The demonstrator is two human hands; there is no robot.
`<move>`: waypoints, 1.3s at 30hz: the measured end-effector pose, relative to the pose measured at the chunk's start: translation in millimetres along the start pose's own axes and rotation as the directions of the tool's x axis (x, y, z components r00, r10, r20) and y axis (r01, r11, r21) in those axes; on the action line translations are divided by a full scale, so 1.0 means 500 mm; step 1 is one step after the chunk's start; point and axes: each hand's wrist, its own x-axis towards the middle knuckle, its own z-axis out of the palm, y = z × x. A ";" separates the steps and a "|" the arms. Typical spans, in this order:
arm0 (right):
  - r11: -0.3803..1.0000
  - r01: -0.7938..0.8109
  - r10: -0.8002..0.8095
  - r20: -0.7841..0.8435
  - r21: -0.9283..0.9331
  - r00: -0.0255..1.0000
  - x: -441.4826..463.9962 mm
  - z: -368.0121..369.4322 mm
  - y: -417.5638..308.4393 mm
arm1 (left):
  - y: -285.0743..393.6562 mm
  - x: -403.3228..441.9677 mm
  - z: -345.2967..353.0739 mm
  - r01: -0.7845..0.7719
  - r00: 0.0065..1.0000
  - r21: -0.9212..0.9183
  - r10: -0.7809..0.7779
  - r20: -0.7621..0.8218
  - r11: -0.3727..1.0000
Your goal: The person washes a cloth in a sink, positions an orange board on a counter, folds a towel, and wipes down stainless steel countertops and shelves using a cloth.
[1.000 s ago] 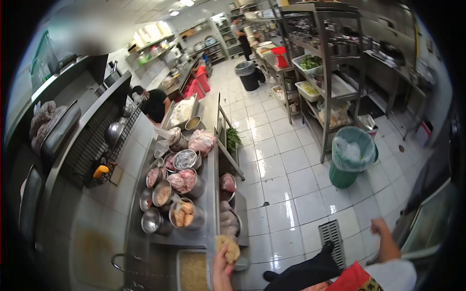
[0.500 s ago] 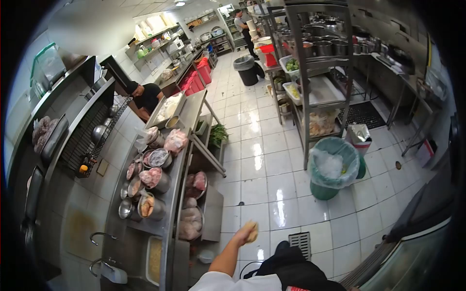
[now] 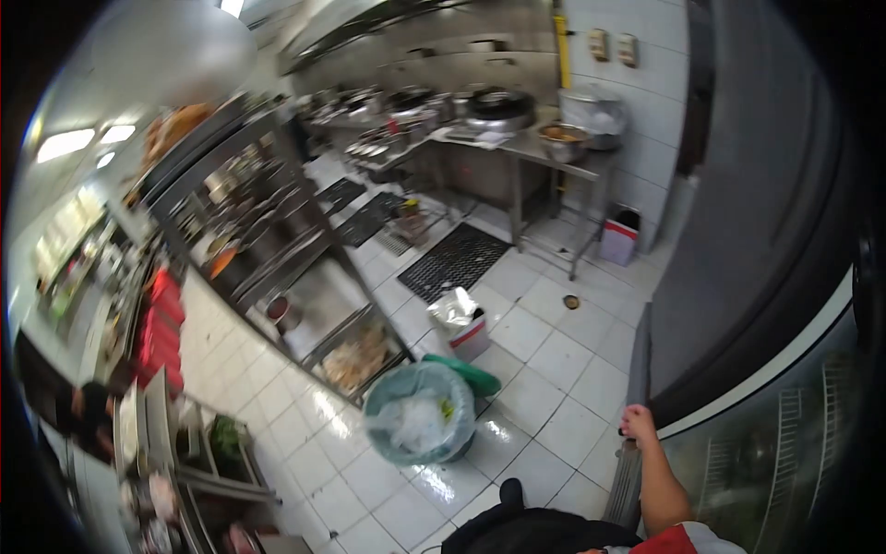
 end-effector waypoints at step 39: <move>0.525 -0.107 0.162 -0.024 -0.844 0.986 0.941 0.035 -0.483 | 1.016 1.229 1.641 -0.409 0.909 0.396 0.331 0.252 0.822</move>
